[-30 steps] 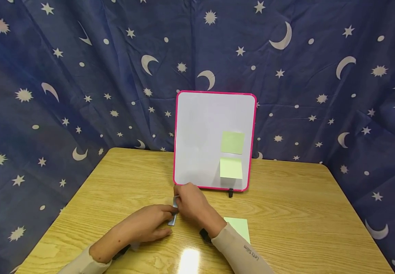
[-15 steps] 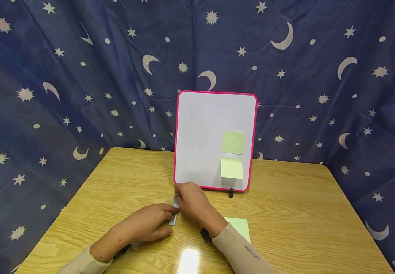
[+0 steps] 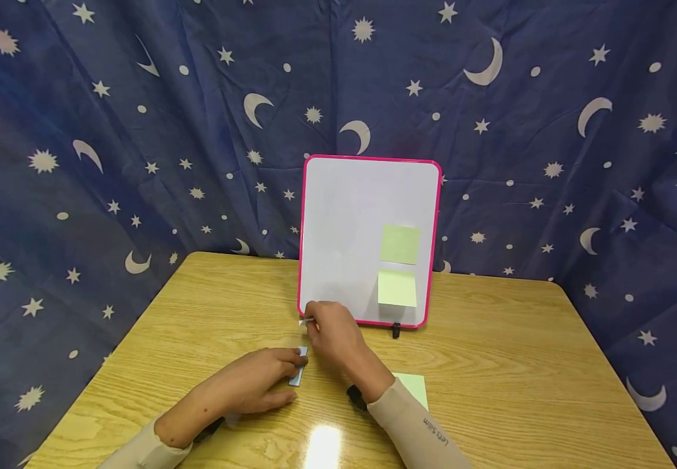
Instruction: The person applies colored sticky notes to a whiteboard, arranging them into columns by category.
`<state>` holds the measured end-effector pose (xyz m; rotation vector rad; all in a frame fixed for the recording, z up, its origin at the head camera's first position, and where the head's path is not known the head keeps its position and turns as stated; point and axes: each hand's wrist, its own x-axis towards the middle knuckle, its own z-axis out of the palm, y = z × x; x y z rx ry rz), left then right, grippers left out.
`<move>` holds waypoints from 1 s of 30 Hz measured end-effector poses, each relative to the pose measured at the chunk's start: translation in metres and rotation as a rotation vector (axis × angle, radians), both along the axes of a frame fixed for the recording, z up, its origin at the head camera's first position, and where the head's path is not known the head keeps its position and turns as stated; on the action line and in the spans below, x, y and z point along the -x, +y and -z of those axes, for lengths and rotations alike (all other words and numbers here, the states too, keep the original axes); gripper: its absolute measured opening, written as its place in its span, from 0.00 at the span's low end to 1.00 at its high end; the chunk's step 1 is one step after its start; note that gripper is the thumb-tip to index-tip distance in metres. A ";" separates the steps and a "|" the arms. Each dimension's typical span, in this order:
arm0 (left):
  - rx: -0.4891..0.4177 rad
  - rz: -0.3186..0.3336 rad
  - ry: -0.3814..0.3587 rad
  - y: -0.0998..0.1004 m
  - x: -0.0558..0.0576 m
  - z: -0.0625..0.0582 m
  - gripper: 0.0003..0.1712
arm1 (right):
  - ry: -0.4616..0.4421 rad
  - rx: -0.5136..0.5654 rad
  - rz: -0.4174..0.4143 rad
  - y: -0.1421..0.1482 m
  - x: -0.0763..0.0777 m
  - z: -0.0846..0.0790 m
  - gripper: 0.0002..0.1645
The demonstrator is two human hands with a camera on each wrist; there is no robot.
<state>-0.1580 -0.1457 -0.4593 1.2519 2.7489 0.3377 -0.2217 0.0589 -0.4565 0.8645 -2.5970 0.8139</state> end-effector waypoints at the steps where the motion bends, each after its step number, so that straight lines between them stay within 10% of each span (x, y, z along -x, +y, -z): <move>1: -0.003 -0.001 -0.004 0.000 0.000 0.000 0.17 | 0.006 0.002 0.001 0.000 0.000 -0.001 0.10; 30: -0.064 -0.013 -0.049 -0.001 0.002 0.001 0.13 | 0.564 0.094 0.136 -0.002 0.017 -0.001 0.15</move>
